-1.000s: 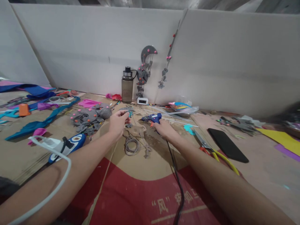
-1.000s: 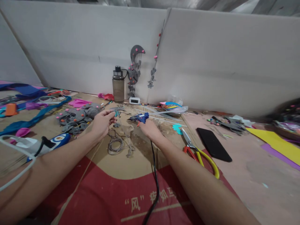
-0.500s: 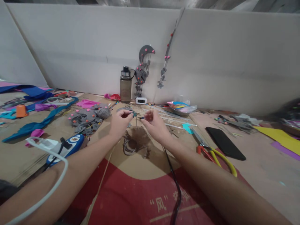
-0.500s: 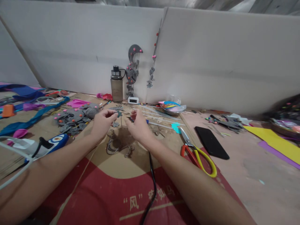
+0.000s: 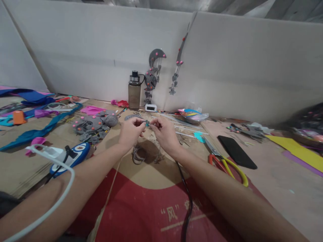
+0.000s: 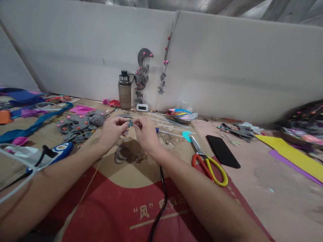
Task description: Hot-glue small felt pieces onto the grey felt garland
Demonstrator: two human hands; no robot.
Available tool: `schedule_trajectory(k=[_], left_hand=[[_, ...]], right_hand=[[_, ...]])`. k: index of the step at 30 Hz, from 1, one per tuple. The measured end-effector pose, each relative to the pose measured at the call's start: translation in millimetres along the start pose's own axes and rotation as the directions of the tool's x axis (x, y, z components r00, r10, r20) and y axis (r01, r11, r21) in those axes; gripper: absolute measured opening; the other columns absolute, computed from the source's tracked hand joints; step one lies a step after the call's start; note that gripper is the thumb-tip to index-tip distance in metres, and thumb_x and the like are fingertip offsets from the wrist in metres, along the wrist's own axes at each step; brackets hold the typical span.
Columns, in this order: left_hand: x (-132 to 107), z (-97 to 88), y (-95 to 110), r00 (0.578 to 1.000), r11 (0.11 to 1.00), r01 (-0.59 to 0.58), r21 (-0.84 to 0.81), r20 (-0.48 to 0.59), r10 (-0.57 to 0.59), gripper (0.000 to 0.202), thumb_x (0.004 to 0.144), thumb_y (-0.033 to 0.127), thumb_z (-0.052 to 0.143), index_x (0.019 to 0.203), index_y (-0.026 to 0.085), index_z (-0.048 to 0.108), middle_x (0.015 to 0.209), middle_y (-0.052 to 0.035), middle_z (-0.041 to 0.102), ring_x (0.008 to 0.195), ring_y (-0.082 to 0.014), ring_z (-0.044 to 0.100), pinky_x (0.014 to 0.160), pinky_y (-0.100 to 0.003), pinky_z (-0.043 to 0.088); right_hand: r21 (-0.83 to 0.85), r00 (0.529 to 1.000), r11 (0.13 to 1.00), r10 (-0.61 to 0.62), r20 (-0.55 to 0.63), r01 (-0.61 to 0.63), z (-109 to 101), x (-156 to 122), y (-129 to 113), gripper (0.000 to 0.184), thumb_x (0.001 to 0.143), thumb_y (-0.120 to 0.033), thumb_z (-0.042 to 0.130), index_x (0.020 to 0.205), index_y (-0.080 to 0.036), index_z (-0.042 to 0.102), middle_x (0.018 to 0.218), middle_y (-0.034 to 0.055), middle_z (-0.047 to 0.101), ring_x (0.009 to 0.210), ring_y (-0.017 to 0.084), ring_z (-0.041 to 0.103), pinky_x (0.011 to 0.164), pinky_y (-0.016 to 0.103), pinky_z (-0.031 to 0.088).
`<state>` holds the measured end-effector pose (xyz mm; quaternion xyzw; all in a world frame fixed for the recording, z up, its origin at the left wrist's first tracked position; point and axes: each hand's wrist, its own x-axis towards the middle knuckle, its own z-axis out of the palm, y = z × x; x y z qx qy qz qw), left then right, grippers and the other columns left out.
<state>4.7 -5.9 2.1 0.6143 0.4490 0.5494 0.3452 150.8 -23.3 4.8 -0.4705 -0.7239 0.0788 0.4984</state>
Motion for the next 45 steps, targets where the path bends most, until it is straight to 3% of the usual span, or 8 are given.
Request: schedule_trajectory(k=[5, 9, 19, 29, 37, 45], left_hand=[[-1, 1.0, 4, 0.999, 0.999, 0.031, -0.042, 0.03, -0.03, 0.016, 0.07, 0.028, 0.066, 0.077, 0.014, 0.066, 0.057, -0.0023, 0.063, 0.043, -0.0111, 0.057, 0.04, -0.019, 0.043], [-2, 2.8, 5, 0.998, 0.996, 0.056, -0.075, 0.03, -0.054, 0.015, 0.069, 0.026, 0.068, 0.075, 0.013, 0.065, 0.059, -0.0034, 0.064, 0.045, -0.0122, 0.058, 0.04, -0.021, 0.045], [-3, 8.6, 3, 0.994, 0.986, 0.087, -0.143, 0.081, -0.076, 0.014, 0.067, 0.023, 0.071, 0.076, 0.013, 0.067, 0.061, -0.0038, 0.064, 0.048, -0.0122, 0.059, 0.046, -0.023, 0.051], [-11, 14.0, 10, 0.979, 0.971, 0.149, -0.184, 0.168, -0.119, 0.01, 0.067, 0.014, 0.066, 0.077, 0.013, 0.068, 0.065, -0.0036, 0.066, 0.05, -0.0121, 0.061, 0.049, -0.024, 0.053], [-13, 16.6, 10, 0.968, 0.969, 0.151, -0.198, 0.229, -0.104, 0.003, 0.066, 0.015, 0.068, 0.068, 0.014, 0.067, 0.064, -0.0032, 0.065, 0.051, -0.0121, 0.06, 0.05, -0.024, 0.053], [-14, 16.9, 8, 0.959, 0.973, 0.15, -0.177, 0.264, -0.1, 0.011, 0.069, 0.024, 0.068, 0.07, 0.014, 0.067, 0.06, -0.0028, 0.063, 0.05, -0.0109, 0.058, 0.05, -0.023, 0.052]], right_hand=[[-0.069, 0.994, 0.992, -0.104, -0.019, 0.102, -6, 1, -4, 0.008, 0.085, -0.022, 0.053, 0.085, -0.02, 0.06, 0.085, 0.0045, 0.059, 0.079, 0.017, 0.052, 0.072, 0.029, 0.039], [-0.104, 0.991, 0.986, -0.132, -0.005, 0.131, -8, 1, -1, 0.011, 0.087, -0.023, 0.052, 0.079, -0.019, 0.058, 0.083, 0.0047, 0.059, 0.08, 0.017, 0.052, 0.073, 0.029, 0.038], [-0.273, 0.998, 0.961, -0.032, 0.046, 0.043, -4, 3, 11, 0.021, 0.093, -0.029, 0.042, 0.08, -0.019, 0.055, 0.086, 0.0068, 0.058, 0.081, 0.018, 0.049, 0.071, 0.029, 0.035], [-0.421, 0.999, 0.907, 0.019, 0.046, 0.002, -7, 2, 6, 0.03, 0.094, -0.037, 0.039, 0.077, -0.019, 0.057, 0.078, 0.0054, 0.059, 0.069, 0.017, 0.047, 0.06, 0.029, 0.026], [-0.446, 0.999, 0.895, 0.033, 0.043, -0.01, -8, 2, 8, 0.033, 0.093, -0.039, 0.041, 0.071, -0.019, 0.056, 0.07, 0.0038, 0.056, 0.062, 0.015, 0.042, 0.057, 0.029, 0.02], [-0.394, 0.998, 0.919, 0.042, 0.055, -0.018, -8, 2, 8, 0.037, 0.093, -0.04, 0.042, 0.065, -0.019, 0.054, 0.063, 0.0014, 0.051, 0.059, 0.015, 0.038, 0.057, 0.029, 0.019]])
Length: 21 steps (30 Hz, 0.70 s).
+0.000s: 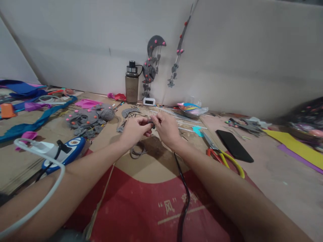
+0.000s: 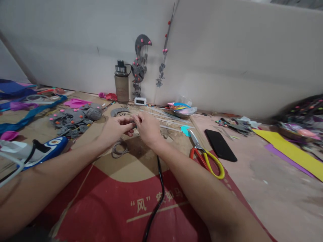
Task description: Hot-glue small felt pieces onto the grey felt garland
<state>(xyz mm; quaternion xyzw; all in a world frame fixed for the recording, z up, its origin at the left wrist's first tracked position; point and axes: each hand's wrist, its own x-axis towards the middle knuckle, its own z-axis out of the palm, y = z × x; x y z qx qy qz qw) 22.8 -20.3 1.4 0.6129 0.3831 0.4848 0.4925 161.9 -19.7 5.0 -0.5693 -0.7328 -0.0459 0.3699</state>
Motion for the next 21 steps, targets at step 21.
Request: schedule_trajectory(k=[21], left_hand=[[-1.0, 0.8, 1.8, 0.994, 0.985, 0.106, -0.134, -0.02, -0.11, 0.011, 0.07, 0.021, 0.066, 0.075, 0.012, 0.066, 0.061, -0.0005, 0.056, 0.05, -0.0072, 0.05, 0.044, -0.019, 0.046]], right_hand=[[0.224, 1.0, 0.975, -0.012, 0.002, 0.011, 1.3, -1.6, 1.0, 0.04, 0.091, -0.042, 0.042, 0.061, -0.018, 0.052, 0.06, -0.0004, 0.052, 0.058, 0.012, 0.042, 0.056, 0.026, 0.025]])
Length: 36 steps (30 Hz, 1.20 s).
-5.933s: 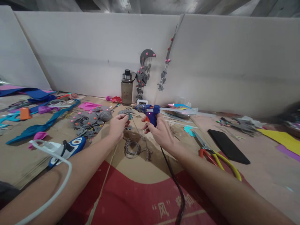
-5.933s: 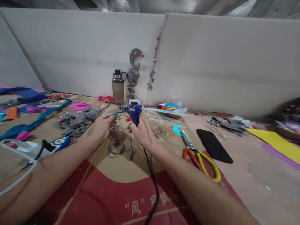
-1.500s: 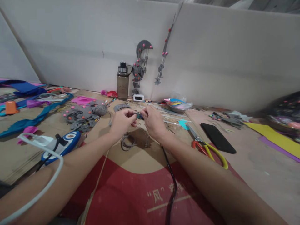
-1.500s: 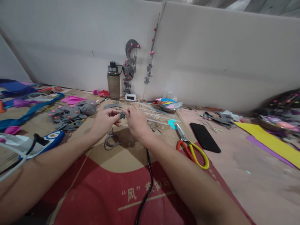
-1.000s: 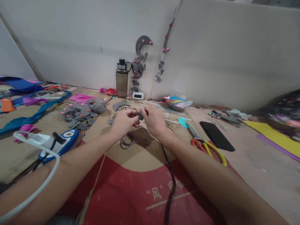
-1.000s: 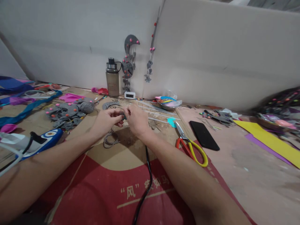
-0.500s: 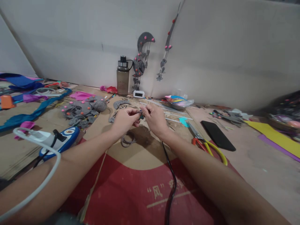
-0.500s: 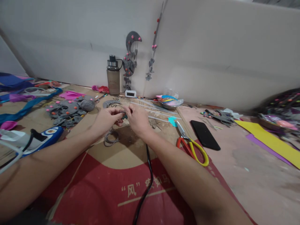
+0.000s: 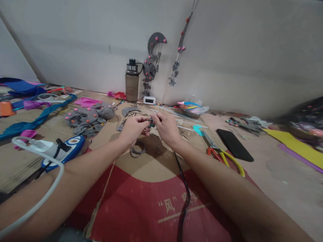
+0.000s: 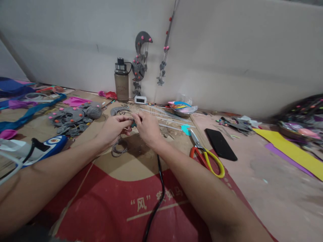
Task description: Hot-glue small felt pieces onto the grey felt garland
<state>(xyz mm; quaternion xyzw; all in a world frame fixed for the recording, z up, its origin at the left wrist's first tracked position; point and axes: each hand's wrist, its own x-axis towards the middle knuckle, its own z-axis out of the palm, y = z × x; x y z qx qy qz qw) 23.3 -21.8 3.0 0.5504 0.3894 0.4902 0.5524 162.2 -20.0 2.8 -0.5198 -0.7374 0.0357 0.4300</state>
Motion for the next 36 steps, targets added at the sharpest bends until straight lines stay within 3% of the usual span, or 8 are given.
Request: schedule_trajectory(k=[14, 21, 27, 36], left_hand=[[2.6, -2.8, -3.7, 0.999, 1.0, -0.004, 0.012, -0.036, 0.005, 0.011, 0.074, 0.024, 0.063, 0.069, 0.014, 0.063, 0.052, 0.0012, 0.053, 0.045, -0.0071, 0.047, 0.043, -0.019, 0.042], [0.1, -0.6, 0.6, 0.999, 0.998, 0.05, -0.048, -0.012, -0.051, 0.014, 0.075, 0.027, 0.062, 0.068, 0.014, 0.062, 0.051, 0.0002, 0.053, 0.044, -0.0082, 0.049, 0.044, -0.02, 0.044], [-0.6, 0.8, 2.8, 0.999, 0.997, 0.049, -0.063, 0.007, -0.049, 0.013, 0.074, 0.026, 0.064, 0.073, 0.013, 0.064, 0.062, -0.0016, 0.059, 0.048, -0.0087, 0.054, 0.044, -0.02, 0.045], [-0.6, 0.5, 0.7, 0.996, 0.999, 0.048, 0.01, -0.069, -0.048, 0.013, 0.075, 0.024, 0.061, 0.067, 0.014, 0.06, 0.058, -0.0008, 0.058, 0.047, -0.0084, 0.055, 0.043, -0.019, 0.044]], right_hand=[[-0.014, 0.999, 0.999, -0.042, 0.003, 0.042, 2.3, -1.9, -1.9, 0.038, 0.092, -0.039, 0.042, 0.062, -0.019, 0.052, 0.06, -0.0006, 0.051, 0.057, 0.012, 0.042, 0.057, 0.026, 0.025], [-0.034, 1.0, 0.999, -0.024, 0.0, 0.024, 2.0, -1.8, -1.3, 0.037, 0.092, -0.038, 0.043, 0.061, -0.019, 0.05, 0.059, -0.0017, 0.048, 0.055, 0.011, 0.037, 0.056, 0.026, 0.022], [-0.053, 0.999, 0.998, -0.033, 0.016, 0.034, 1.3, -1.6, -1.7, 0.036, 0.092, -0.036, 0.043, 0.061, -0.018, 0.05, 0.059, -0.0016, 0.048, 0.056, 0.011, 0.038, 0.056, 0.026, 0.022], [-0.017, 0.998, 0.999, -0.041, 0.045, 0.042, 2.2, -2.5, -4.1, 0.038, 0.093, -0.038, 0.04, 0.063, -0.019, 0.051, 0.061, -0.0008, 0.051, 0.058, 0.012, 0.041, 0.057, 0.026, 0.025]])
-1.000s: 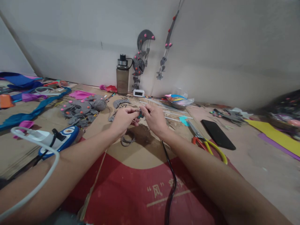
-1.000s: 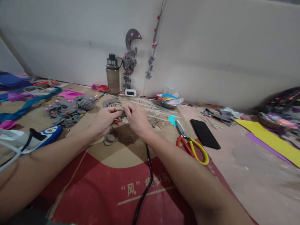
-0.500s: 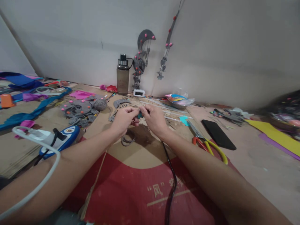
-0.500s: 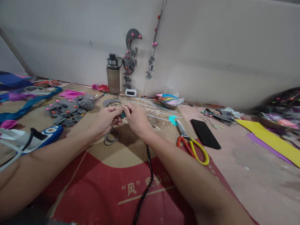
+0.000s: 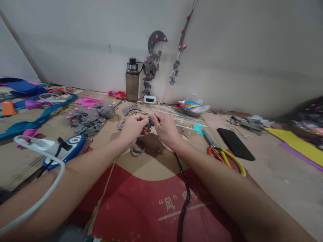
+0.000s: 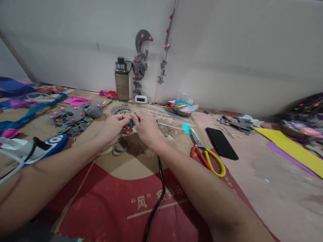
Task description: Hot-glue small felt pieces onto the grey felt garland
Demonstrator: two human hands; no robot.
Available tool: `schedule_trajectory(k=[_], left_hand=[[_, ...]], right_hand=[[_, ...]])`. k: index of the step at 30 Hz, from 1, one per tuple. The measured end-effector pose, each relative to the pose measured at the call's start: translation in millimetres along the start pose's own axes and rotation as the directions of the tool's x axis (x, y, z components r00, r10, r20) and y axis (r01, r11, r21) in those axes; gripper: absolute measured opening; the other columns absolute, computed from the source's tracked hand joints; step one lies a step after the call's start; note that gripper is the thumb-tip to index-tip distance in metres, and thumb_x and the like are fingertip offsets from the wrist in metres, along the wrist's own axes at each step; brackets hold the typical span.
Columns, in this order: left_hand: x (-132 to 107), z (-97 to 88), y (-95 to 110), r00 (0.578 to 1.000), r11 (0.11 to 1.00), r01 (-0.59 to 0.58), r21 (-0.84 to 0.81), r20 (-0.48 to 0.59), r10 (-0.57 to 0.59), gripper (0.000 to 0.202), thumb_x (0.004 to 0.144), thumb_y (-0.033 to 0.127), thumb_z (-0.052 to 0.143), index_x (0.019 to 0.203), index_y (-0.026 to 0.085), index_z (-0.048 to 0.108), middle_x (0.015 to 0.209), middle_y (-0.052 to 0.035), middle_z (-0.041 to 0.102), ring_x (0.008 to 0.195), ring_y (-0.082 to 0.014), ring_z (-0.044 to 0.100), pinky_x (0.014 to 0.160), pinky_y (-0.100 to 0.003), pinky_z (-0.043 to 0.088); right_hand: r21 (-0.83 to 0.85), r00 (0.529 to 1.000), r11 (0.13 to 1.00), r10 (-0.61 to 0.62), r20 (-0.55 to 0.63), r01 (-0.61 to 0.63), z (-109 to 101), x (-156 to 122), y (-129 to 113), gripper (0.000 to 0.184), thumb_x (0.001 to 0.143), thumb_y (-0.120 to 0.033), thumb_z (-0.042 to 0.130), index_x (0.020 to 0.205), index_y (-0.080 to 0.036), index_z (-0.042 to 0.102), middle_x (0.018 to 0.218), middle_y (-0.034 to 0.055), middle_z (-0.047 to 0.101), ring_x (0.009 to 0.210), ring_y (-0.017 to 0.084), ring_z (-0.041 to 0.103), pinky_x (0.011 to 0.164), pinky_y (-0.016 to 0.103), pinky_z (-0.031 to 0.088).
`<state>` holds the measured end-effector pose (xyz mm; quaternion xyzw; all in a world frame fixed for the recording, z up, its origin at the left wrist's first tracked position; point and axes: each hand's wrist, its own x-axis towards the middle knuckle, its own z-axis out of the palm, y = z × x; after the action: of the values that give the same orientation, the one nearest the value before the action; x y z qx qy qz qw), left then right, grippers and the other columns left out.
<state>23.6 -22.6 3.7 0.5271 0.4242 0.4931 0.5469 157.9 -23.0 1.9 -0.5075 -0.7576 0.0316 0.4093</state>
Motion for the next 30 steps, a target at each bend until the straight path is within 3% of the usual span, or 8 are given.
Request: schedule_trajectory(k=[12, 17, 22, 30], left_hand=[[1, 0.5, 3, 0.998, 0.993, 0.065, -0.096, -0.009, -0.066, 0.011, 0.073, 0.023, 0.063, 0.07, 0.013, 0.06, 0.062, -0.0013, 0.06, 0.048, -0.0082, 0.057, 0.043, -0.018, 0.043], [-1, 0.4, 6, 0.994, 0.996, 0.016, -0.092, -0.107, -0.026, 0.008, 0.074, 0.02, 0.061, 0.07, 0.014, 0.058, 0.064, -0.0003, 0.059, 0.049, -0.0085, 0.058, 0.042, -0.018, 0.041], [-1, -0.4, 6, 0.992, 0.995, -0.02, -0.099, -0.13, 0.007, 0.009, 0.073, 0.022, 0.063, 0.071, 0.015, 0.058, 0.069, -0.0017, 0.061, 0.053, -0.0087, 0.058, 0.042, -0.018, 0.039], [3, 0.0, 1, 0.991, 0.991, -0.036, -0.132, -0.134, 0.018, 0.013, 0.071, 0.025, 0.064, 0.068, 0.014, 0.057, 0.062, 0.0004, 0.058, 0.05, -0.0079, 0.056, 0.041, -0.018, 0.036]], right_hand=[[0.057, 1.0, 0.998, 0.024, 0.016, -0.025, 0, 0, 1, 0.035, 0.092, -0.038, 0.04, 0.065, -0.019, 0.052, 0.064, 0.0, 0.053, 0.061, 0.012, 0.044, 0.059, 0.026, 0.028], [0.179, 0.997, 0.982, 0.071, -0.036, -0.063, 3, -6, -3, 0.013, 0.086, -0.03, 0.049, 0.091, -0.019, 0.051, 0.068, -0.0028, 0.052, 0.058, 0.011, 0.044, 0.058, 0.025, 0.031], [0.21, 0.998, 0.977, 0.051, -0.026, -0.045, 4, -9, -7, 0.007, 0.082, -0.024, 0.05, 0.078, -0.019, 0.052, 0.067, -0.0018, 0.053, 0.06, 0.011, 0.045, 0.059, 0.025, 0.033], [0.361, 0.978, 0.911, 0.21, 0.007, -0.198, 9, -7, -6, 0.013, 0.081, -0.028, 0.052, 0.073, -0.018, 0.055, 0.065, -0.0021, 0.055, 0.059, 0.011, 0.045, 0.057, 0.024, 0.034]])
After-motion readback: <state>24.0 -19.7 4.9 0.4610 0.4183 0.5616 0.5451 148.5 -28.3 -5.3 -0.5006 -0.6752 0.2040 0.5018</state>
